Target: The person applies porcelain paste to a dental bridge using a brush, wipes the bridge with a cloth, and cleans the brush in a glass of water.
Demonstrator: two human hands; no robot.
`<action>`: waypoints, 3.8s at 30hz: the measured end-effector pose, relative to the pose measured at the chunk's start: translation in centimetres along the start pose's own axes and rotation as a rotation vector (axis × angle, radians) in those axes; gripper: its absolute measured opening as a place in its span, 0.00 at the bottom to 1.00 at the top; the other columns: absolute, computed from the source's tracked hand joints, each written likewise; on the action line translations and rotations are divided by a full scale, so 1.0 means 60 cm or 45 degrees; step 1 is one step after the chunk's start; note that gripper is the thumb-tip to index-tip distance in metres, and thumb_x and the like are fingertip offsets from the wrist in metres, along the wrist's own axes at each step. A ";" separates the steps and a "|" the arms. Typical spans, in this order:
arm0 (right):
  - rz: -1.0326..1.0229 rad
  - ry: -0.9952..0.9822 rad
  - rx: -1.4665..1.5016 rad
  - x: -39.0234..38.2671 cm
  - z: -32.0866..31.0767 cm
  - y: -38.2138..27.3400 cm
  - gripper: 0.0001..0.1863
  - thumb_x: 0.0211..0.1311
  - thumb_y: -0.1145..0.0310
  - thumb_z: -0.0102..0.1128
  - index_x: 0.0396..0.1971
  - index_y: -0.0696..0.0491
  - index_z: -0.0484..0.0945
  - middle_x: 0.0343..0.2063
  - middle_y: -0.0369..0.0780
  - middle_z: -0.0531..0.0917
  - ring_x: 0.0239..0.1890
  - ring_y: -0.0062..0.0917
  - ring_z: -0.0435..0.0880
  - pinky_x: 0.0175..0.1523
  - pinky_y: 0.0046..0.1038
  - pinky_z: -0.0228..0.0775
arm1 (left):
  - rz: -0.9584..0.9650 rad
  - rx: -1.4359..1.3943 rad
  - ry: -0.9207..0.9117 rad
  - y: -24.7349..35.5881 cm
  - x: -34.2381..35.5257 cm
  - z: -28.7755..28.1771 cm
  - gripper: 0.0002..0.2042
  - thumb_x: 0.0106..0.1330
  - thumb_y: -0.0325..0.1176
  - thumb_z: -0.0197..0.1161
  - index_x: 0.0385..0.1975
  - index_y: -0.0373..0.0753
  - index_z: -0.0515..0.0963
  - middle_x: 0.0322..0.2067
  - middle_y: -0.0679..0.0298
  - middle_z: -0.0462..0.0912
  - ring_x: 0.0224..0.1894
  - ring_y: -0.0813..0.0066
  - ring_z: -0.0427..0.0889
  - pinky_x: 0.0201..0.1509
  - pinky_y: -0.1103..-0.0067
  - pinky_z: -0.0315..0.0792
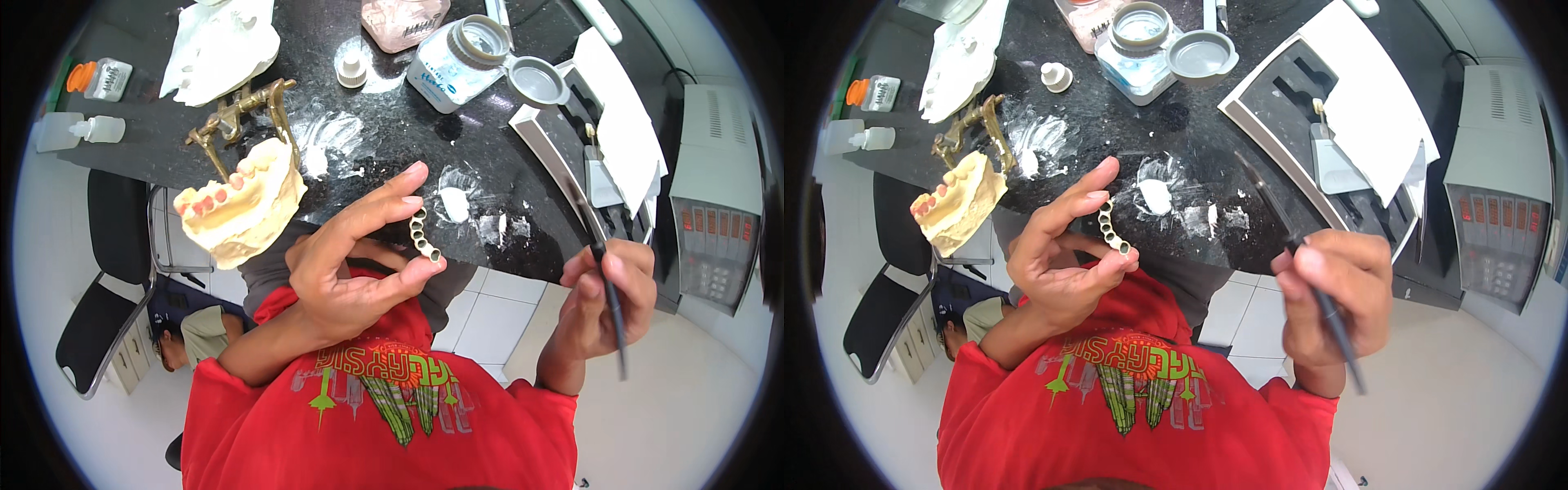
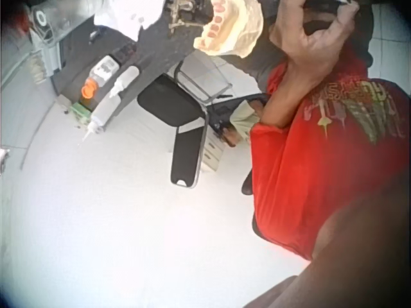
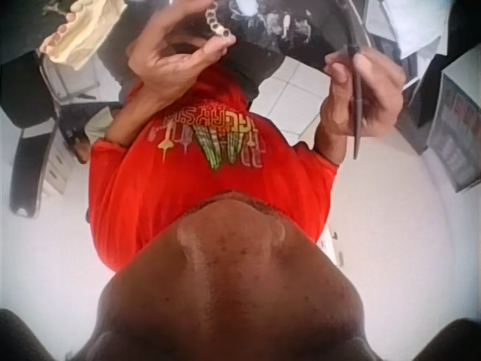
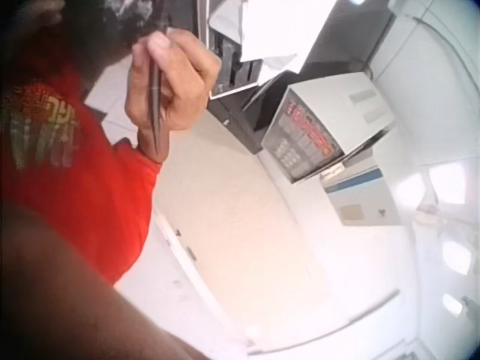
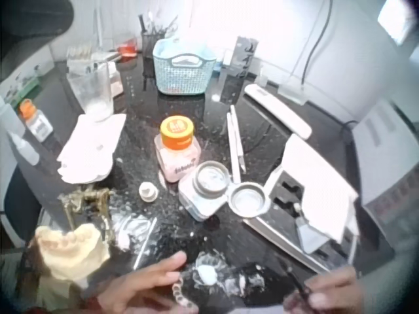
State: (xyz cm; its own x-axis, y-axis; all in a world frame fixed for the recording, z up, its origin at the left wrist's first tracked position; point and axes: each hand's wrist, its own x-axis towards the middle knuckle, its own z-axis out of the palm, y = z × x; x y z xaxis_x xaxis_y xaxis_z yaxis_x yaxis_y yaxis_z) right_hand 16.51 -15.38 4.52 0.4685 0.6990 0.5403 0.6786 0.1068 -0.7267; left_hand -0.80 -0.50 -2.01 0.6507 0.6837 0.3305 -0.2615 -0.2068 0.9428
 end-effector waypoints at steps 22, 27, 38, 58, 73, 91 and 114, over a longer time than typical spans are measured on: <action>-0.017 -0.599 -0.989 0.058 -0.026 -0.038 0.13 0.51 0.77 0.64 0.38 0.55 0.77 0.30 0.39 0.80 0.31 0.32 0.80 0.35 0.31 0.72 | -0.815 -1.515 -0.331 0.081 0.000 -0.034 0.26 0.62 0.46 0.64 0.54 0.38 0.67 0.59 0.44 0.67 0.50 0.64 0.80 0.57 0.71 0.73; -0.142 -0.592 -1.048 0.054 -0.006 -0.029 0.14 0.50 0.77 0.63 0.39 0.55 0.78 0.29 0.38 0.80 0.31 0.30 0.80 0.35 0.30 0.73 | -0.919 -1.646 -0.349 0.084 -0.002 -0.036 0.28 0.63 0.50 0.62 0.56 0.38 0.66 0.60 0.45 0.65 0.54 0.63 0.77 0.59 0.71 0.72; -0.297 -0.484 -1.103 0.053 0.005 -0.015 0.12 0.49 0.75 0.63 0.37 0.56 0.79 0.28 0.36 0.79 0.28 0.25 0.80 0.30 0.27 0.72 | -0.961 -1.673 -0.361 0.078 0.001 -0.026 0.29 0.65 0.50 0.59 0.58 0.38 0.63 0.62 0.46 0.63 0.59 0.62 0.73 0.61 0.72 0.70; -0.092 -0.176 -0.601 0.043 0.008 -0.041 0.06 0.51 0.78 0.66 0.30 0.58 0.81 0.26 0.39 0.81 0.22 0.22 0.77 0.23 0.22 0.65 | -0.547 -1.045 -0.210 0.066 0.008 -0.006 0.27 0.54 0.42 0.71 0.49 0.35 0.70 0.55 0.42 0.71 0.56 0.53 0.75 0.56 0.69 0.75; 0.824 -0.411 0.785 0.001 0.058 -0.062 0.07 0.62 0.73 0.59 0.32 0.62 0.80 0.28 0.36 0.82 0.24 0.07 0.73 0.27 0.13 0.61 | 0.124 -0.454 -0.107 0.028 0.013 0.008 0.23 0.47 0.21 0.73 0.46 0.30 0.74 0.52 0.40 0.73 0.55 0.53 0.76 0.56 0.68 0.72; -0.127 -0.123 -0.162 0.000 0.050 -0.053 0.11 0.45 0.75 0.72 0.31 0.54 0.80 0.24 0.39 0.80 0.19 0.19 0.77 0.18 0.19 0.65 | -0.538 -1.108 -0.182 0.066 0.010 0.003 0.24 0.55 0.28 0.70 0.51 0.36 0.70 0.60 0.47 0.67 0.59 0.58 0.71 0.57 0.72 0.72; -0.402 -0.375 -0.205 0.066 0.054 -0.057 0.16 0.35 0.77 0.72 0.31 0.54 0.82 0.25 0.38 0.81 0.24 0.24 0.81 0.24 0.22 0.72 | -1.035 -1.294 -0.283 0.083 0.010 -0.011 0.32 0.56 0.47 0.69 0.54 0.31 0.67 0.53 0.56 0.72 0.57 0.66 0.71 0.61 0.66 0.68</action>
State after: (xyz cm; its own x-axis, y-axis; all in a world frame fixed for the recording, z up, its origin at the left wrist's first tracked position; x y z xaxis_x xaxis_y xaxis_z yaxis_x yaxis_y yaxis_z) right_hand 14.21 -10.69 7.80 0.0597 0.8238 0.5637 0.8524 0.2518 -0.4583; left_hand -2.20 -0.65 2.84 0.9522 0.2139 -0.2182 -0.0950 0.8860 0.4539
